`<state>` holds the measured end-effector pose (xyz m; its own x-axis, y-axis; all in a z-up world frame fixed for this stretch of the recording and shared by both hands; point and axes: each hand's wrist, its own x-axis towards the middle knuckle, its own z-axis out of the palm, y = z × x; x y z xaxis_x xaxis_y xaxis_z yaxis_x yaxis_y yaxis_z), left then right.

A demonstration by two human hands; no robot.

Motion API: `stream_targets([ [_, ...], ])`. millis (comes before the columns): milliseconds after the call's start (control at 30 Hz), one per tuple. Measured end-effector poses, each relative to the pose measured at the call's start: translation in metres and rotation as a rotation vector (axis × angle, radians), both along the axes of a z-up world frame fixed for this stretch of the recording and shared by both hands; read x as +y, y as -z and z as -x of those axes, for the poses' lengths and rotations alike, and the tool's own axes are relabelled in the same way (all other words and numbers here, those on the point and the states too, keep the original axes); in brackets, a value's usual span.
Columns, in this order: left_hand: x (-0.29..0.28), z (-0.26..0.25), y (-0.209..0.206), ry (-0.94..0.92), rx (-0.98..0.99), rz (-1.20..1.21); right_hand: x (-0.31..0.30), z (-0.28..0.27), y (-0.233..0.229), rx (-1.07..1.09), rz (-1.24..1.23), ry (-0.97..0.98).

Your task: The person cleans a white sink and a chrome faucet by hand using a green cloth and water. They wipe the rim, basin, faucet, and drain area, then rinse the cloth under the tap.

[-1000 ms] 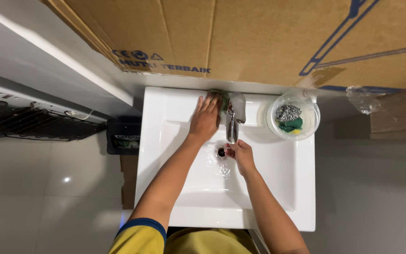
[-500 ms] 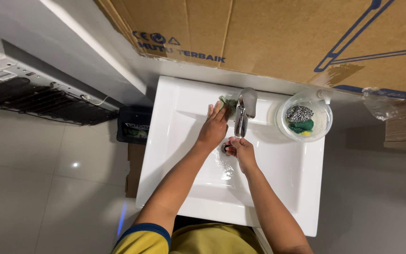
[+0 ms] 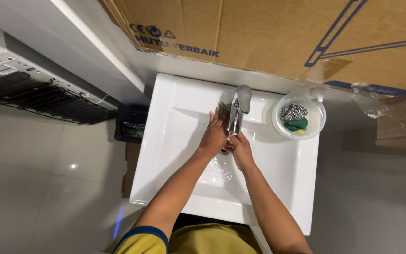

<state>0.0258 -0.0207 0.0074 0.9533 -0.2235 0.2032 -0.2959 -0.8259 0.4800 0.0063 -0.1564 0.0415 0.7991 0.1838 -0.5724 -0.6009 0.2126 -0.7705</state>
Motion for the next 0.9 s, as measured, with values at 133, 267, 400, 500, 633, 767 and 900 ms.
stream_targets([
  [133,-0.008,0.005,0.001,0.015,0.01,-0.078,-0.004,0.003,0.004,-0.067,-0.076,-0.017],
  [267,-0.014,0.008,-0.003,0.009,0.025,0.019,-0.007,0.003,0.002,-0.029,-0.118,-0.013],
  [400,-0.02,0.009,-0.01,0.043,0.07,-0.023,-0.008,0.004,-0.002,-0.035,-0.103,0.06],
  [500,-0.029,0.011,-0.025,0.043,0.017,0.291,-0.014,0.005,0.007,-0.046,-0.103,0.176],
  [633,-0.031,0.021,-0.047,0.088,0.218,0.682,-0.029,0.001,0.042,-0.325,0.08,0.356],
  [767,-0.028,0.02,-0.023,-0.251,0.49,0.845,-0.039,-0.004,0.02,-0.387,0.485,0.295],
  [900,-0.015,0.014,0.021,-0.375,0.374,0.899,-0.036,-0.032,-0.023,-0.654,0.759,0.218],
])
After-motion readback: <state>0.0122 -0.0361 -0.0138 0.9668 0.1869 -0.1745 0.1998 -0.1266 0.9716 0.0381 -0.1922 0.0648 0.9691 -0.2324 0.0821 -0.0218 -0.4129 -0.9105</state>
